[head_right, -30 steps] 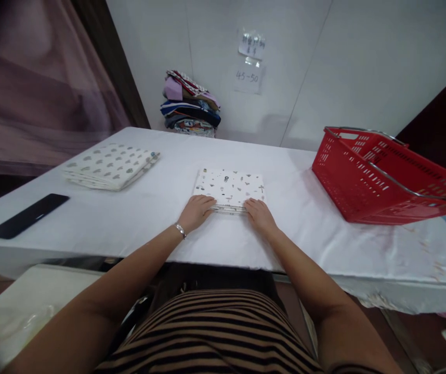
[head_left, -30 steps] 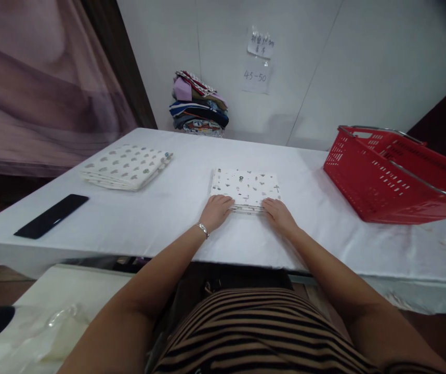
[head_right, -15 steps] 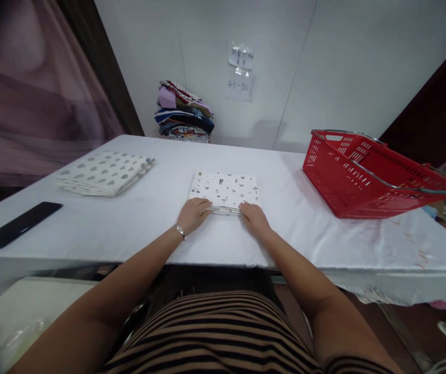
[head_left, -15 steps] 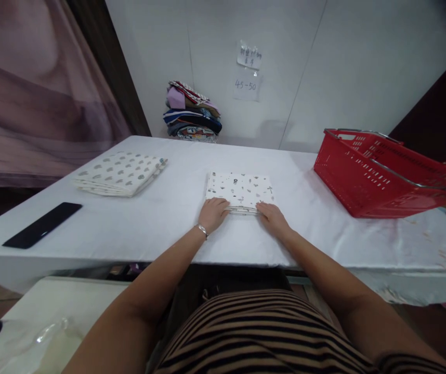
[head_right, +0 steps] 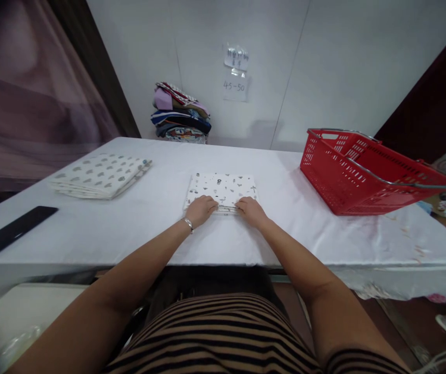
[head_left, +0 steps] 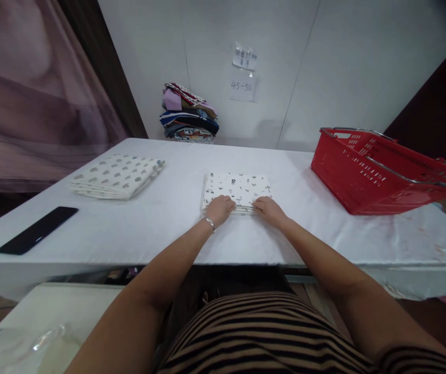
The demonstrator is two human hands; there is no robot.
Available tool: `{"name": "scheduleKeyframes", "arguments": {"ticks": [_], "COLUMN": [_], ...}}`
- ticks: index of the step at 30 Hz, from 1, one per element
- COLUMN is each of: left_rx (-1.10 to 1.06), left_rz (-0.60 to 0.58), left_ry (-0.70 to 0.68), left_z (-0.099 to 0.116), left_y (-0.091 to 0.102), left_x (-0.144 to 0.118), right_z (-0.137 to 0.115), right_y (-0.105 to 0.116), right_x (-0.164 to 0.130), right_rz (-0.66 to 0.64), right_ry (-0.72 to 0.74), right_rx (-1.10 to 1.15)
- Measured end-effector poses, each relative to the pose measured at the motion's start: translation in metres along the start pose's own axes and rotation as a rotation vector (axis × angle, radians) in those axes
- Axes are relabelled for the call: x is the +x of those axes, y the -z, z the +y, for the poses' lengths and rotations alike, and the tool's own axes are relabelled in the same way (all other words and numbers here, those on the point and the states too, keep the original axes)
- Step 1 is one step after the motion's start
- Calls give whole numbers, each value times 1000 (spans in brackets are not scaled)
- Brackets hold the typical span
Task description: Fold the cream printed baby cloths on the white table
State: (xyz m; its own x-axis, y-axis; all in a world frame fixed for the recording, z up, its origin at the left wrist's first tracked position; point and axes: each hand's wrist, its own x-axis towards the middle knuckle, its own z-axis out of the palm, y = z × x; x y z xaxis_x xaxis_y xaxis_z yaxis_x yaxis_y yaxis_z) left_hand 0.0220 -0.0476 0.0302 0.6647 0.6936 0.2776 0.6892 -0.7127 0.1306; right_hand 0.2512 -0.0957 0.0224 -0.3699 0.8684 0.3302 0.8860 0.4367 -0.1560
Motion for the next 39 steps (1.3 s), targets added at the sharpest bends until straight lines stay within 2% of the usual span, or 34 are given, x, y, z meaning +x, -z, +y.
{"name": "scheduleKeyframes", "arguments": {"ticks": [11,19,32,39], "left_rx": [74,42,110,139], "left_rz": [-76,-69,6,-4], "left_ry": [-90,-72,-112,-142], "left_z": [5,7,1,1], "left_y": [9,7,-9,-11], "left_x": [1,2,-2,-6], "right_z": [-2,-1,-2,-3], "right_y": [11,4,-3,-8], "right_x": [6,0,-9,-11], "right_rz": [-106,-64,-1,15], "right_ry": [-4,-10,32,22], "right_rx": [-43,-147,-115,-114]}}
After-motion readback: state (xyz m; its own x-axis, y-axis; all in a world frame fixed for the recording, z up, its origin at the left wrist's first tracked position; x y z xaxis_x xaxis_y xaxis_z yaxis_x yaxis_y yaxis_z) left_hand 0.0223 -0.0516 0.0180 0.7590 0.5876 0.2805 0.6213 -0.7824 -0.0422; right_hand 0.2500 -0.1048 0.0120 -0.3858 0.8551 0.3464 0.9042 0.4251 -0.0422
